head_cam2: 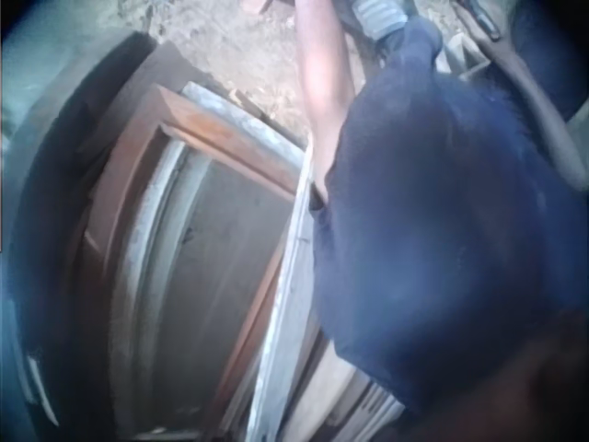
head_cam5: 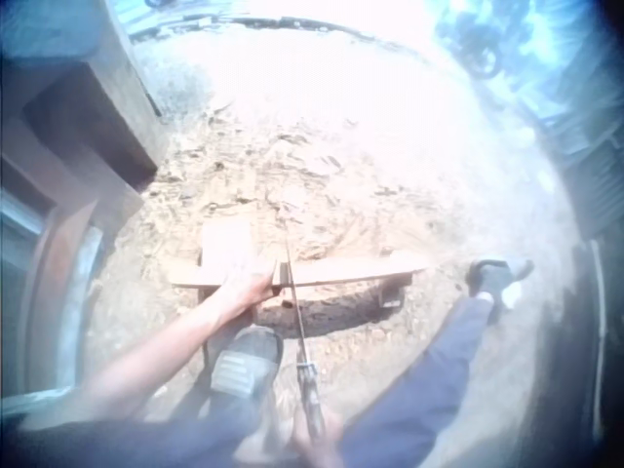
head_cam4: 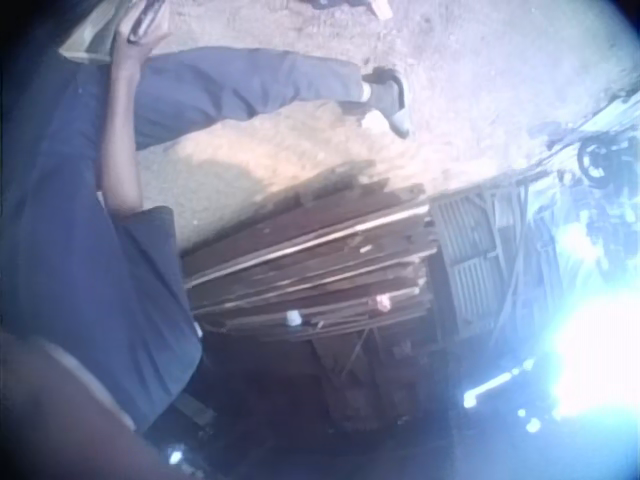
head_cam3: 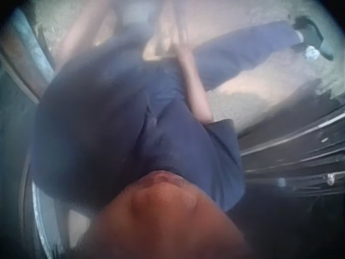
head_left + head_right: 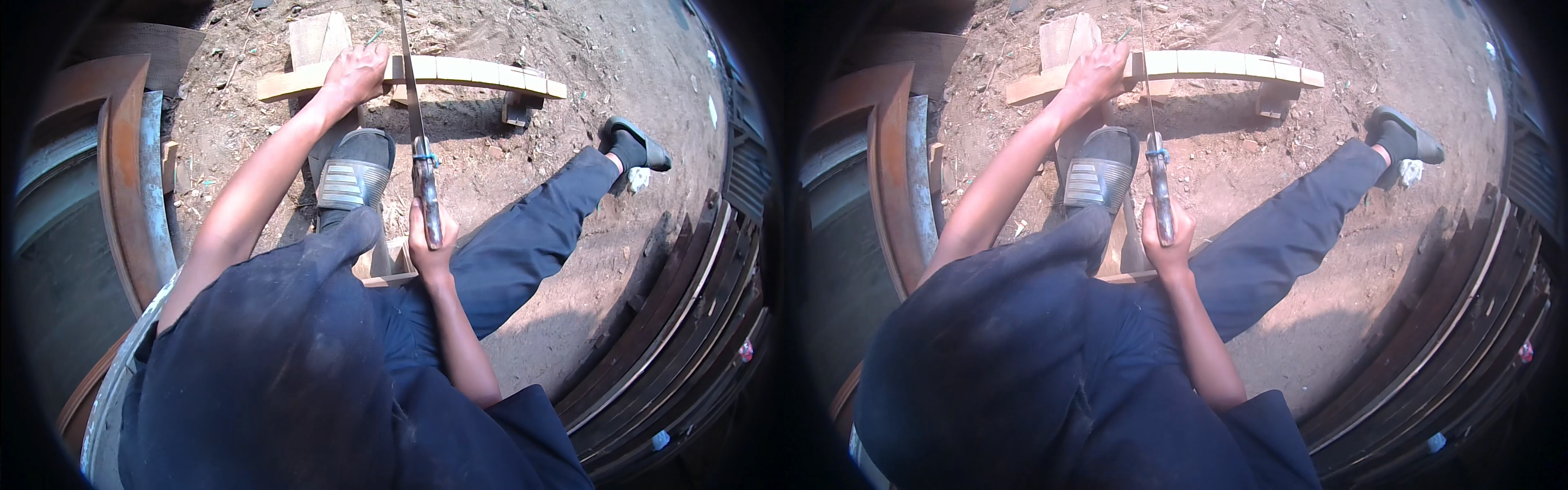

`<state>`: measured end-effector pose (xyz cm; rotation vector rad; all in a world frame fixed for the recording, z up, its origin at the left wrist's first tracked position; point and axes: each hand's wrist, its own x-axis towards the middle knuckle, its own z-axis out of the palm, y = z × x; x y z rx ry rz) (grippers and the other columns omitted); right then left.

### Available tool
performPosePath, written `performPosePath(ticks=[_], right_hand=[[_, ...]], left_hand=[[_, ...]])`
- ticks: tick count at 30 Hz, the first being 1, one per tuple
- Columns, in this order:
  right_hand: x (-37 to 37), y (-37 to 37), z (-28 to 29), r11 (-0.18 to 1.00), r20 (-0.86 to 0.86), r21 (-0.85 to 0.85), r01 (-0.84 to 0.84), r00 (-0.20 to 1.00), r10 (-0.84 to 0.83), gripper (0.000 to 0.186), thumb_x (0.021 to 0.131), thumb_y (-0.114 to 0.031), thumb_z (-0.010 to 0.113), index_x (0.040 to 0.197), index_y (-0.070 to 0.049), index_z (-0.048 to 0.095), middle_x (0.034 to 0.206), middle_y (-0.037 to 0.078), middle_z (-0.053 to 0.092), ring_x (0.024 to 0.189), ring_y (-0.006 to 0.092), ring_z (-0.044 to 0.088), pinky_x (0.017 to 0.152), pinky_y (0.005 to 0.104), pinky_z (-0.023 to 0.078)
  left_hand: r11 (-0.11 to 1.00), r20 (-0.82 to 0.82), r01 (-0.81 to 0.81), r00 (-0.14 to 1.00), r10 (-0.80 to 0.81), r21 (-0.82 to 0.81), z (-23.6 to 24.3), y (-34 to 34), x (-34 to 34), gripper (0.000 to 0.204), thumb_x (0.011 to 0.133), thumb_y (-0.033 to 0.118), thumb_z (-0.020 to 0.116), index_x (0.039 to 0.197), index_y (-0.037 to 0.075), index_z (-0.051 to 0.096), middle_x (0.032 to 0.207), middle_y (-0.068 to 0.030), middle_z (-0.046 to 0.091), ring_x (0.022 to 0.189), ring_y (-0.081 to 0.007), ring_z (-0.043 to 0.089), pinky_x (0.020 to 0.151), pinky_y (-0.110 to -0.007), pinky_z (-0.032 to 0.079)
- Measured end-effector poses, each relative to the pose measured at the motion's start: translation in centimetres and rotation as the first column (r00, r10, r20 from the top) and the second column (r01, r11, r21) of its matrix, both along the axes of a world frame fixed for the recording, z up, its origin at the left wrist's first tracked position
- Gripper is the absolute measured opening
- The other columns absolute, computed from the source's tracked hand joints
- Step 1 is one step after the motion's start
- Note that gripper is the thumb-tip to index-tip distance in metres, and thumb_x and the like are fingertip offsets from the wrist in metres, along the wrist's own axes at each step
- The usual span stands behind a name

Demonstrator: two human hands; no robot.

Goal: The person uses a hand saw to cut a curved piece of wood that is resting on a small wooden support. The person holds the wood steady with their left hand and saws with their right hand throughout the clip.

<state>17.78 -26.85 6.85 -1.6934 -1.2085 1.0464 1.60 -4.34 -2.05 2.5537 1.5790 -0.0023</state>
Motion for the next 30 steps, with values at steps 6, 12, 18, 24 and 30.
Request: performPosePath(ticks=[6,12,18,24,30], right_hand=[[-0.7,4.3,0.0,1.0,-0.089,-0.004,-0.008,0.996,0.008,0.009,0.086,-0.004,0.058,0.078,0.001,0.06,0.062,0.008,0.057,0.053,0.0117,0.054,0.049,0.0282,0.041],[-1.3,3.9,-0.6,0.999,-0.065,-0.043,0.018,0.998,-0.021,0.009,0.085,-0.004,0.059,0.077,0.001,0.061,0.057,0.01,0.057,0.051,0.0145,0.058,0.049,0.0295,0.043],[-0.9,1.5,-0.2,0.998,-0.097,0.02,0.054,0.994,-0.052,0.015,0.089,-0.006,0.058,0.076,0.003,0.058,0.06,0.004,0.053,0.054,0.0074,0.049,0.049,0.0269,0.037],[-1.7,7.7,0.2,0.999,-0.128,-0.011,0.051,0.99,-0.052,0.013,0.087,-0.007,0.058,0.077,0.001,0.059,0.058,0.006,0.053,0.053,0.0105,0.051,0.05,0.029,0.04],[-0.1,-0.9,0.2,1.0,-0.019,-0.001,-0.015,1.0,0.015,0.012,0.087,-0.003,0.059,0.076,0.002,0.059,0.059,0.006,0.052,0.053,0.0093,0.049,0.05,0.0294,0.04]], left_hand=[[0.998,0.02,0.019,1.0,-0.018,-0.056,-0.2,0.3,-0.4,0.032,0.072,0.015,0.068,0.094,-0.001,0.051,0.085,-0.0169,0.066,0.086,-0.0315,0.066,0.075,-0.04,0.054],[0.999,0.008,0.018,1.0,-0.018,-0.026,-0.3,0.4,-0.4,0.029,0.073,0.012,0.064,0.094,-0.003,0.052,0.087,-0.0177,0.065,0.086,-0.0319,0.066,0.074,-0.042,0.055],[0.998,0.004,0.042,0.999,-0.042,-0.044,0.3,0.6,-0.2,0.03,0.074,0.014,0.068,0.094,-0.001,0.052,0.089,-0.0168,0.065,0.085,-0.0322,0.066,0.073,-0.042,0.055],[0.998,0.01,0.023,1.0,-0.022,-0.056,0.0,0.3,-0.1,0.034,0.073,0.014,0.069,0.098,-0.001,0.051,0.091,-0.0154,0.065,0.09,-0.0319,0.066,0.075,-0.041,0.055],[0.999,0.018,0.026,1.0,-0.025,-0.026,-0.5,0.7,-0.2,0.03,0.074,0.014,0.067,0.095,-0.001,0.052,0.089,-0.0173,0.066,0.085,-0.0336,0.067,0.076,-0.043,0.055]])
